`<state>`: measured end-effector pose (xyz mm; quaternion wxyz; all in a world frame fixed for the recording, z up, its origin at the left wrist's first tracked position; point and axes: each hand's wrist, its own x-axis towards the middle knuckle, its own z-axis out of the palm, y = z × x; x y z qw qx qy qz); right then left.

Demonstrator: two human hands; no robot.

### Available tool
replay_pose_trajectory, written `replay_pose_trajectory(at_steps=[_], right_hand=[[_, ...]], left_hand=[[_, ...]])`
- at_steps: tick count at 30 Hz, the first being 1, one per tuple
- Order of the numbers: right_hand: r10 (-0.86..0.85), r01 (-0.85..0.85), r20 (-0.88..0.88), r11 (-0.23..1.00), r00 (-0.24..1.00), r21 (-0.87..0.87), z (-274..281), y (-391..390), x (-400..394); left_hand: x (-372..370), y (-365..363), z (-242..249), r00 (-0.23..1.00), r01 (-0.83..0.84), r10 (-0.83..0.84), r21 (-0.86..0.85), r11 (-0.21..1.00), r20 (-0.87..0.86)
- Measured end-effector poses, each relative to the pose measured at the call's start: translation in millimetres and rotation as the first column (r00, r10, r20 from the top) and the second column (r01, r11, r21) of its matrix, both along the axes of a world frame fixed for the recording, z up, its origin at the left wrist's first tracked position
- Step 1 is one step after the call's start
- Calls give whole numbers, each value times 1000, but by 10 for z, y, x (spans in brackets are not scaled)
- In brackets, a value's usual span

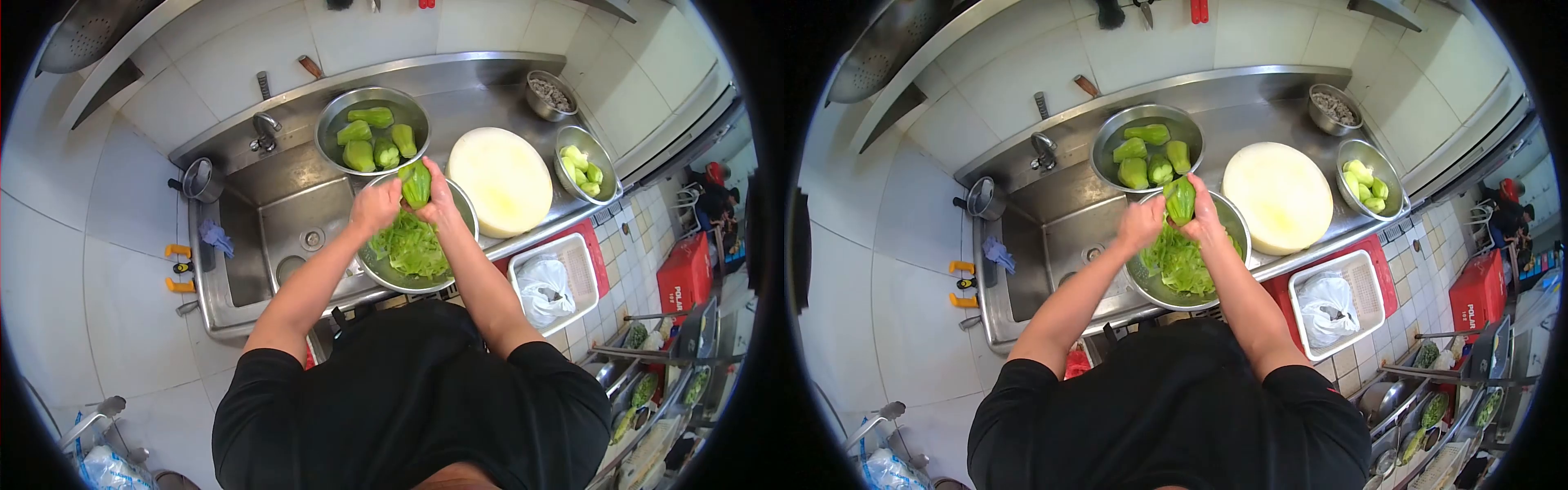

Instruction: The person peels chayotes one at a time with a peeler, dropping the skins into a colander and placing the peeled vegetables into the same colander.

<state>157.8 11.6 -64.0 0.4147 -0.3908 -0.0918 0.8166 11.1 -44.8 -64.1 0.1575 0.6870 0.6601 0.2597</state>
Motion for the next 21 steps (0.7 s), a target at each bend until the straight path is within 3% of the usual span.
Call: replay_pose_trajectory(at_steps=[2,3,4,7,11,17,20,21], right_hand=[[12,-11,-6,1000,1000,27,-53,57,33],[42,-41,-26,998,999,54,-202,101,109],[78,-74,-43,994,996,83,-223,117,139],[-35,37,-68,999,997,33,-187,65,24],[62,-62,25,998,998,11,-158,36,62],[112,-108,17,983,994,-146,-386,-34,31],[51,-46,41,993,998,-106,-454,-115,-42],[52,-54,-30,996,998,-68,-598,-31,-40]], left_hand=[[192,-233,-221,993,90,-97,-103,991,-63],[298,-370,-294,996,82,-84,-121,989,-12],[284,-388,-270,997,83,-83,-90,992,6],[144,-337,-25,996,85,-85,-34,996,-6],[-84,-28,198,997,-26,32,93,995,-66],[100,-293,-135,994,-93,89,-64,994,-66],[136,-393,-217,1000,-26,24,-122,992,-20],[148,-455,-276,1000,15,-16,-149,989,-7]])
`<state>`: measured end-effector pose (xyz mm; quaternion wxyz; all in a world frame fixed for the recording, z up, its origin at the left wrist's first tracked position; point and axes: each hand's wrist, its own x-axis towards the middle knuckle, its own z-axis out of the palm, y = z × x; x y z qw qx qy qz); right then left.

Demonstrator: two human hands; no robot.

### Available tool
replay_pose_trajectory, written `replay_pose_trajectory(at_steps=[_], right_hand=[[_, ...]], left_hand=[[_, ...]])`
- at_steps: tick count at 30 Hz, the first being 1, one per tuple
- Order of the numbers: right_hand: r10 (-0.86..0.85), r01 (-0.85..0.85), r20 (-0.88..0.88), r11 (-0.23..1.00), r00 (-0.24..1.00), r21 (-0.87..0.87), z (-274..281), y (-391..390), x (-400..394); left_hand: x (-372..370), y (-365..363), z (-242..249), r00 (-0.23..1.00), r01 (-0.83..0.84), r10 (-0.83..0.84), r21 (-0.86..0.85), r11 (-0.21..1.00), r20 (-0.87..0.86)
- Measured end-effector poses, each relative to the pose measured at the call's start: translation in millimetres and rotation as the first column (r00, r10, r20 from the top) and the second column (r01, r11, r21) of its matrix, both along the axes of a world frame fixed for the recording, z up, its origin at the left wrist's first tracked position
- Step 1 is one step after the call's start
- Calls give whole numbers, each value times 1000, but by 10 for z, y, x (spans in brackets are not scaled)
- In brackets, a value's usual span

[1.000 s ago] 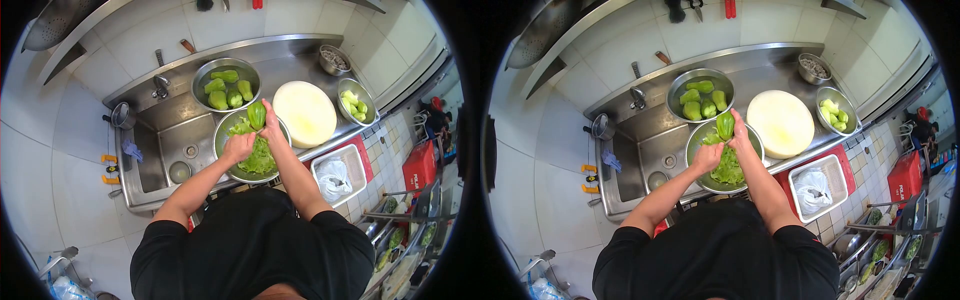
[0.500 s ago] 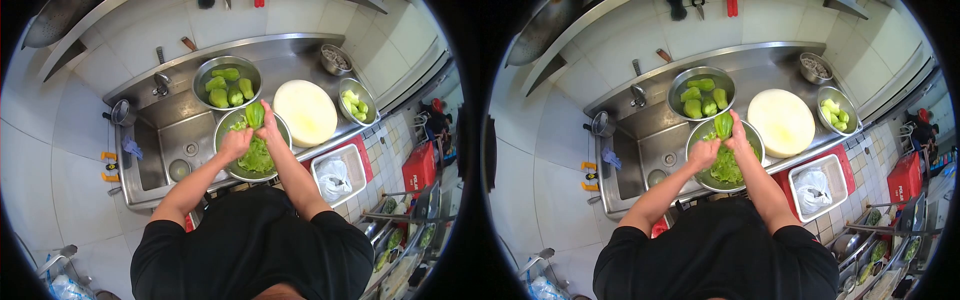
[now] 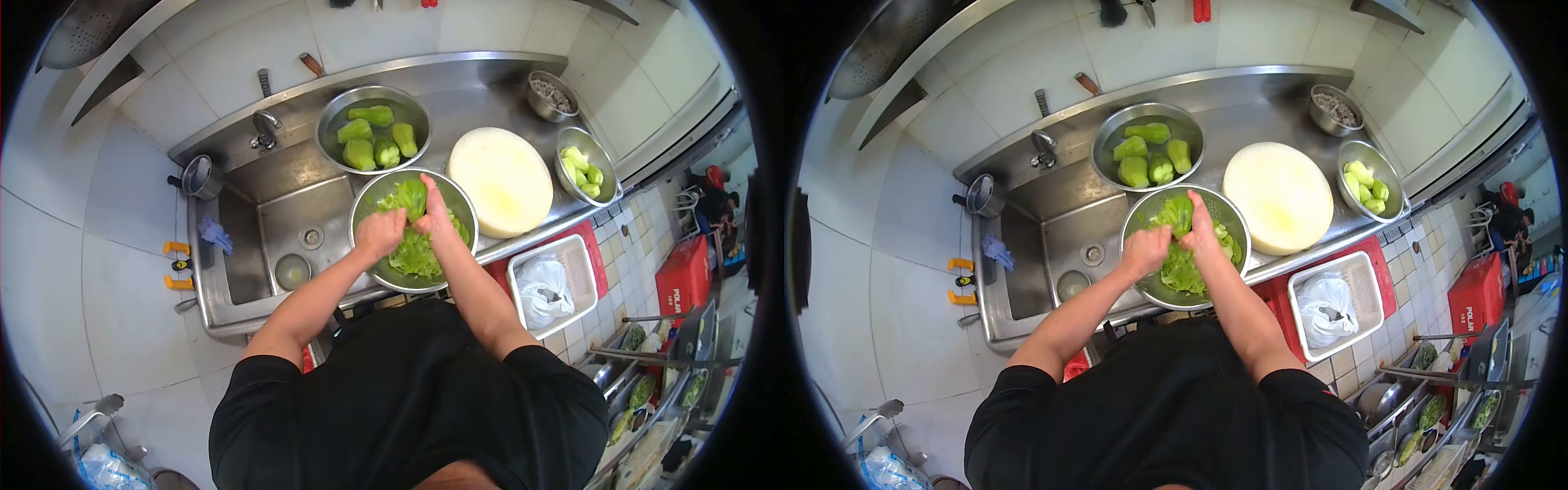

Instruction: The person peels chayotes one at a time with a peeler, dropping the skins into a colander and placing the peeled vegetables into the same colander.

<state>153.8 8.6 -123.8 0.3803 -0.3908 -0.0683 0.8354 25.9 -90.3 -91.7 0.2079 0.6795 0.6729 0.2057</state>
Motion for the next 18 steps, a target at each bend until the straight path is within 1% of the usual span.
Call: replay_pose_trajectory(at_steps=[3,4,5,7,8,11,12,14,15,17,18], right_hand=[[-26,27,20,998,999,-64,355,2,14],[16,-17,50,1000,999,26,181,99,94],[7,-9,53,999,999,35,115,122,127],[5,-9,67,998,998,57,177,160,138],[-19,17,50,999,999,49,204,183,157],[-40,41,-95,999,995,11,554,29,249],[0,7,-120,998,993,61,492,56,261],[14,-2,-81,990,997,141,455,17,258],[22,-11,-62,983,998,183,467,-5,247],[34,-16,-110,987,993,163,481,-60,237],[37,-16,-135,988,990,151,489,-75,232]], left_hand=[[219,-119,-111,1000,-9,8,-99,995,-14],[215,-84,-113,999,-19,19,-10,1000,39],[174,-57,-143,998,42,-40,-28,999,57],[23,18,-68,985,148,-142,-56,987,103],[-32,22,-10,976,147,-152,39,988,156],[-225,183,229,989,27,-43,117,993,138],[-286,275,278,992,2,-13,84,997,128],[-393,491,370,993,-52,49,22,998,107],[-423,580,385,987,-66,63,16,998,151],[-467,686,384,968,-93,91,-2,996,234],[-456,696,381,959,-75,87,-54,996,268]])
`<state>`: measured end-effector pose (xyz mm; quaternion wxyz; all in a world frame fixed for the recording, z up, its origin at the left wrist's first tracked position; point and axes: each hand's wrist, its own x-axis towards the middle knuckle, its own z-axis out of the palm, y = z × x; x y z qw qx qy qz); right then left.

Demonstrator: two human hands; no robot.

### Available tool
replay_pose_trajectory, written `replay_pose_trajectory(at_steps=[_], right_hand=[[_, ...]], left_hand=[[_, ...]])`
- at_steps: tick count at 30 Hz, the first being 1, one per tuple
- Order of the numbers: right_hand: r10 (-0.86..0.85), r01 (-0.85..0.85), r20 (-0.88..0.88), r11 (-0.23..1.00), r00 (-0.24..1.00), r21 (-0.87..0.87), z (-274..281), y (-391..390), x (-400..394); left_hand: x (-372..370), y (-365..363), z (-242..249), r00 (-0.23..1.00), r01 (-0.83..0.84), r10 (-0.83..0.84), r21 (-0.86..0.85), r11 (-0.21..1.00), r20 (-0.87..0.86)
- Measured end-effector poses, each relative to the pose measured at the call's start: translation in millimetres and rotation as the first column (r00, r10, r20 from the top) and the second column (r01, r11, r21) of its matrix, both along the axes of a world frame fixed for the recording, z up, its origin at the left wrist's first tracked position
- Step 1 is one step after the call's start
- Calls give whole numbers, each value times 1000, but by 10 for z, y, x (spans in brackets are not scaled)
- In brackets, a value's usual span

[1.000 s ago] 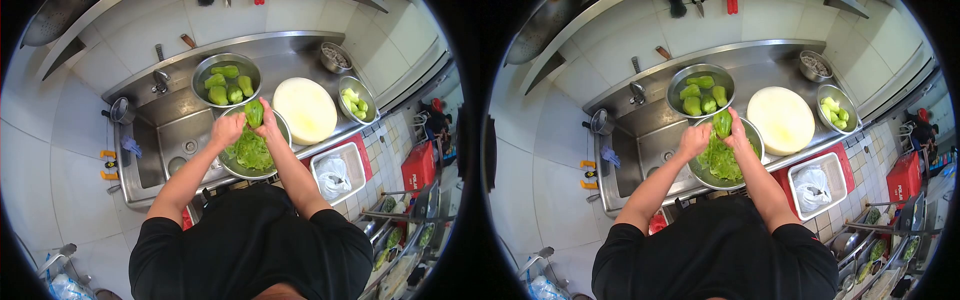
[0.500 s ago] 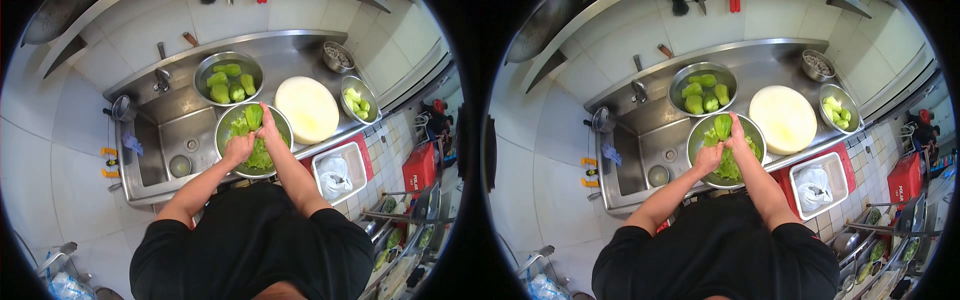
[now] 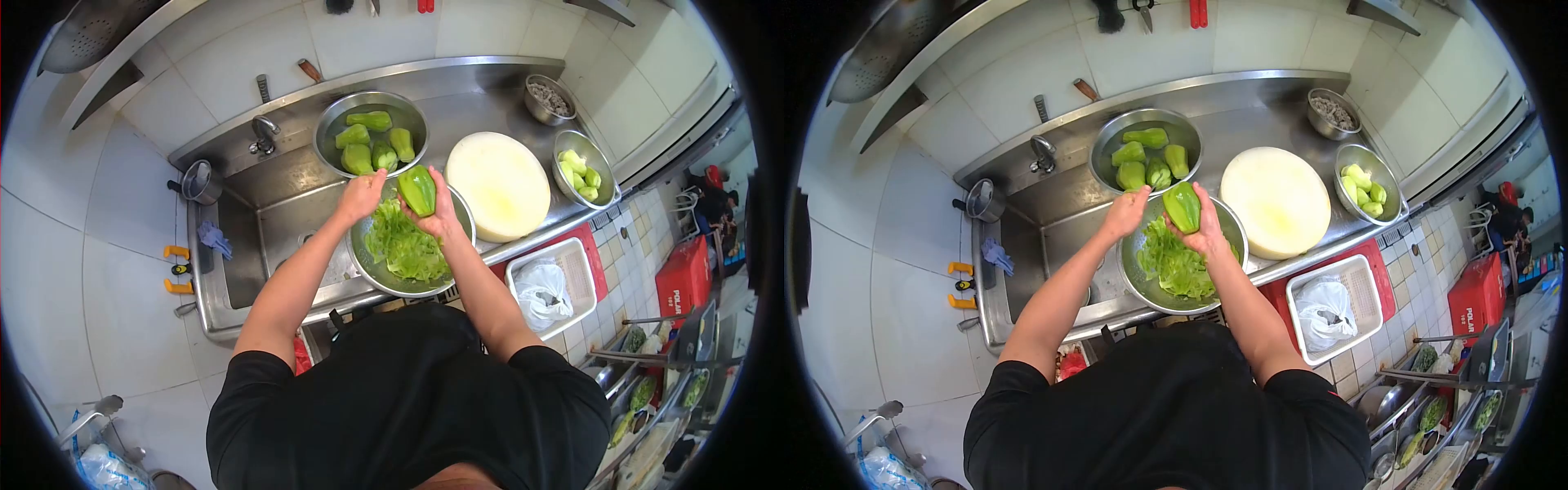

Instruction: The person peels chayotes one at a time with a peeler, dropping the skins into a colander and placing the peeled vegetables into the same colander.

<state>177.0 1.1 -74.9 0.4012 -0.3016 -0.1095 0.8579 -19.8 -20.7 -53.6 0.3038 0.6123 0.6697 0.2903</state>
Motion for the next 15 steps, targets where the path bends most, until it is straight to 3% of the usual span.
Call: replay_pose_trajectory(at_steps=[3,7,8,11,15], right_hand=[[-15,16,-24,1000,1000,13,-65,13,-53],[-83,83,-9,995,997,48,18,41,-48],[-55,57,-32,997,998,43,26,63,-5],[-13,14,-21,999,1000,48,102,-5,35],[-63,60,21,995,998,85,88,3,-111]], left_hand=[[249,-115,-85,993,30,-24,51,998,-112],[486,-444,-20,994,111,-108,86,990,-36],[421,-394,7,998,49,-52,105,993,28],[219,-159,189,998,-69,69,41,997,7],[238,-148,253,992,-18,36,143,989,-123]])
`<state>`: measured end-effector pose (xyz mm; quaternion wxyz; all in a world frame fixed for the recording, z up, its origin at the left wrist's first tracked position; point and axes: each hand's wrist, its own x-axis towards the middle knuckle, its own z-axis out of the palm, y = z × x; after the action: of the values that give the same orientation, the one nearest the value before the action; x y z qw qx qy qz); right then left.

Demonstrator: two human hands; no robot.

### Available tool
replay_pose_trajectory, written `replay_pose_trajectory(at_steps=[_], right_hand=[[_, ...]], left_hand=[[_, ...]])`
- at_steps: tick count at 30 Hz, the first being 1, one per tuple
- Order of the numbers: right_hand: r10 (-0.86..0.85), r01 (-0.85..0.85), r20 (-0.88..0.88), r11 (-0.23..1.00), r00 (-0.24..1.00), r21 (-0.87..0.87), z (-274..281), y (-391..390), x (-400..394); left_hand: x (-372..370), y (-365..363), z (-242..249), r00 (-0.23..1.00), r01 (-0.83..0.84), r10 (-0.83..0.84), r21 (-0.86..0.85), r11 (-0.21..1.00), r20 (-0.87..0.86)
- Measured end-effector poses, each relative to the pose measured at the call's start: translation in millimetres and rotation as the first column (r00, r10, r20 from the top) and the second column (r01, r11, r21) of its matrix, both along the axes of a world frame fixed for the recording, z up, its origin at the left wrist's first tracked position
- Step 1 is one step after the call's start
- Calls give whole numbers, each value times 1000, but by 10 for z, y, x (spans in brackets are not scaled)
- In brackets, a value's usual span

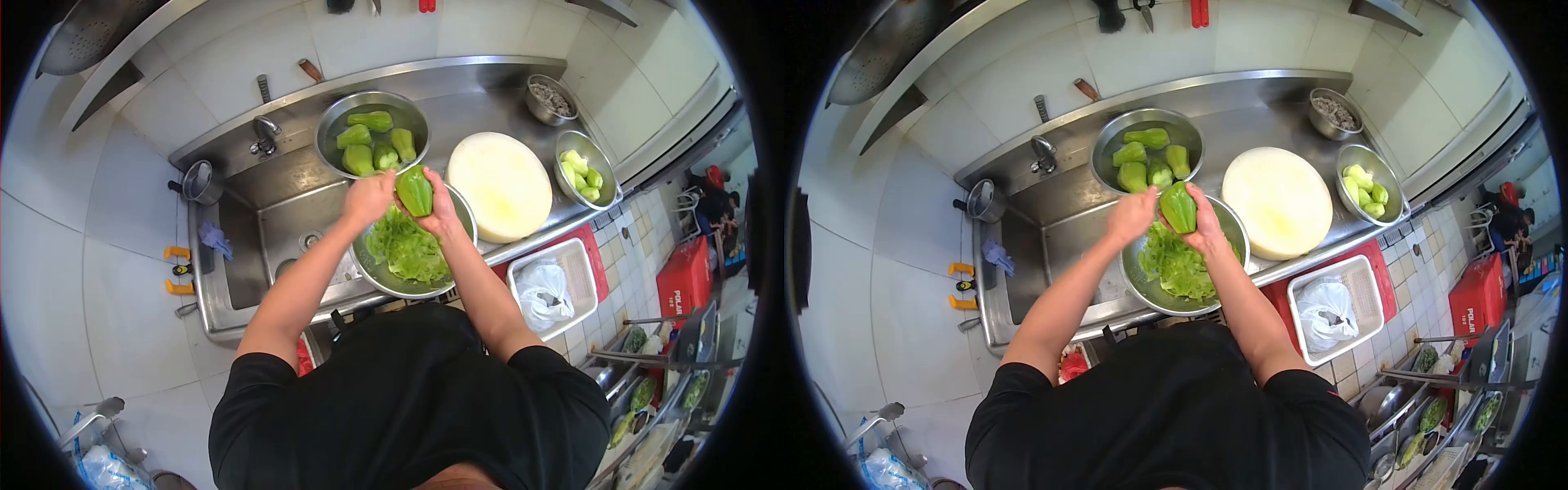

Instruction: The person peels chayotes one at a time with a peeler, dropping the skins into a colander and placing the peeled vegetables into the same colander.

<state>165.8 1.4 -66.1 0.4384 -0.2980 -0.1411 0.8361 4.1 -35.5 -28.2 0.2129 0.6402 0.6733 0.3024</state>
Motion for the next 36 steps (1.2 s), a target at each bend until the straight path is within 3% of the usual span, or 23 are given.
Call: replay_pose_trajectory(at_steps=[3,6,10,13,16,19,22,25,29,36], right_hand=[[-8,8,-5,998,1000,67,-165,150,46],[-77,75,19,993,997,94,-95,204,27],[-44,40,79,998,996,49,161,80,48],[-32,30,38,998,999,49,-11,132,-50],[-47,28,117,987,992,156,-219,297,-2],[-97,87,109,992,989,89,-146,270,19],[-89,89,-7,996,996,18,49,118,21],[-53,51,20,997,998,65,-60,118,-24],[-80,79,10,995,997,62,-335,261,-64],[9,-8,-62,1000,998,24,-85,124,-71]], left_hand=[[242,-287,-269,960,60,-88,-112,992,-266],[244,-418,-333,963,124,-137,-70,990,-231],[-67,-77,-126,974,-39,60,103,994,-217],[71,-115,-222,971,-67,60,-22,997,-233],[276,-480,-369,959,109,-124,-70,992,-257],[233,-504,-204,969,68,-83,-70,995,-232],[-4,-145,-159,967,-43,61,75,996,-247],[-53,-26,-94,971,-91,88,-2,996,-223],[262,-388,-428,972,17,-35,-81,997,-231],[-65,-101,-149,980,38,-35,8,999,-195]])
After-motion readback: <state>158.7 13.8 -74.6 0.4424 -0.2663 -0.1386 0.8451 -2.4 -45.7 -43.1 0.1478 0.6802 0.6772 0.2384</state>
